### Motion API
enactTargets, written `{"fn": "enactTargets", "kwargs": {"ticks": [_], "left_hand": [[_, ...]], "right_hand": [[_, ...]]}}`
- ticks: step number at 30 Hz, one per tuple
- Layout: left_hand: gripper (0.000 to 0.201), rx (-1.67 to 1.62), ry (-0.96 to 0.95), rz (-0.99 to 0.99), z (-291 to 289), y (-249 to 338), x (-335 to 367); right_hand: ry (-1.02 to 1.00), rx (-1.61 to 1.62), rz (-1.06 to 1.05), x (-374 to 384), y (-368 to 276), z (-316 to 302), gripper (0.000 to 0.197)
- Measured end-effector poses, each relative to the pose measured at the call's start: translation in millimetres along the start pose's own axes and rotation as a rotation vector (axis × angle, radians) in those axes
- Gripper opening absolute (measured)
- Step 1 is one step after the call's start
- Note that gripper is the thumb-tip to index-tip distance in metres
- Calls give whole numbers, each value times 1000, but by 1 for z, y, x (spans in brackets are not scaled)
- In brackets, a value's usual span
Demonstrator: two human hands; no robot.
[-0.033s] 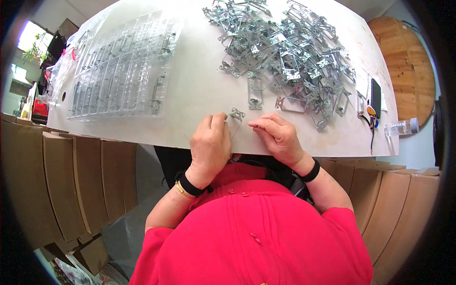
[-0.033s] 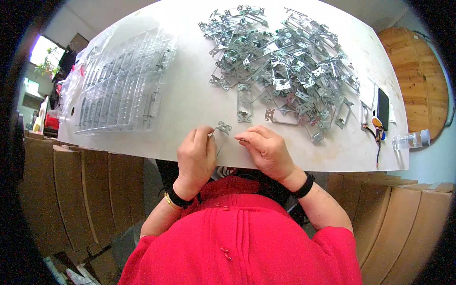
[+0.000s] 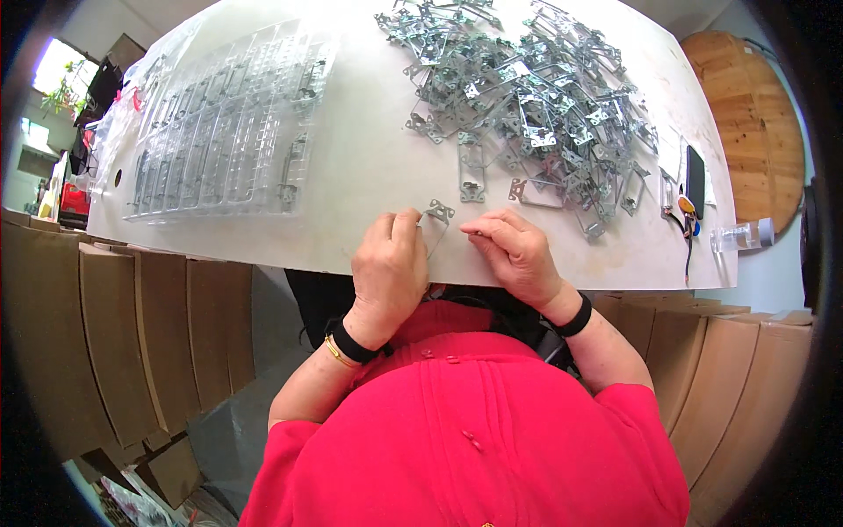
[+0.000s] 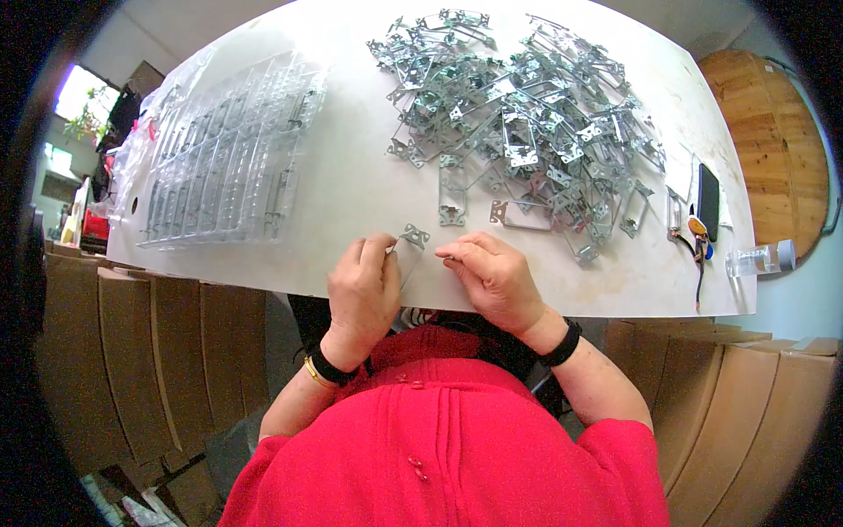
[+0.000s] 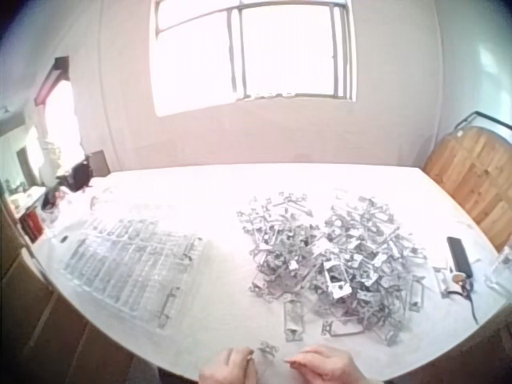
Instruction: Assembling small metal components into a bracket frame at a factory workstation.
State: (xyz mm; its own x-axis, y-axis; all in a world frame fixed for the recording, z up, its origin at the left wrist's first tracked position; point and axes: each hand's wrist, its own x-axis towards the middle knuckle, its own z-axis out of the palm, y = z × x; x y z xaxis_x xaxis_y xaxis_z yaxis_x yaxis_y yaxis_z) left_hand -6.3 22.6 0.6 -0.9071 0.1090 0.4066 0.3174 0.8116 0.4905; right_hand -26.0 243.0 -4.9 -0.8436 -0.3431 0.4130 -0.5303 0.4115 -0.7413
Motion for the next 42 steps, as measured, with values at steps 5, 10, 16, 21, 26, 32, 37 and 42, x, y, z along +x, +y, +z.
{"fn": "enactTargets", "kwargs": {"ticks": [5,10,16,21,26,32,37,42], "left_hand": [[26,-27,43,31,2,1,-3],[31,-21,35,74,2,0,-7],[39,2,73,107,2,2,-11],[39,91,-8,157,-2,5,-13],[37,76,38,188,3,-2,-15],[41,47,47,188,4,-3,-19],[48,23,53,151,-5,8,-21],[54,57,25,214,-6,2,-29]], "right_hand": [[17,-1,5,0,0,0,22],[23,2,-3,-1,3,0,21],[52,36,42,0,0,-1,20],[84,79,149,-3,2,-1,13],[104,100,177,-5,6,0,10],[107,130,219,-6,8,0,10],[134,222,256,-7,8,2,11],[148,230,243,-7,9,2,11]]}}
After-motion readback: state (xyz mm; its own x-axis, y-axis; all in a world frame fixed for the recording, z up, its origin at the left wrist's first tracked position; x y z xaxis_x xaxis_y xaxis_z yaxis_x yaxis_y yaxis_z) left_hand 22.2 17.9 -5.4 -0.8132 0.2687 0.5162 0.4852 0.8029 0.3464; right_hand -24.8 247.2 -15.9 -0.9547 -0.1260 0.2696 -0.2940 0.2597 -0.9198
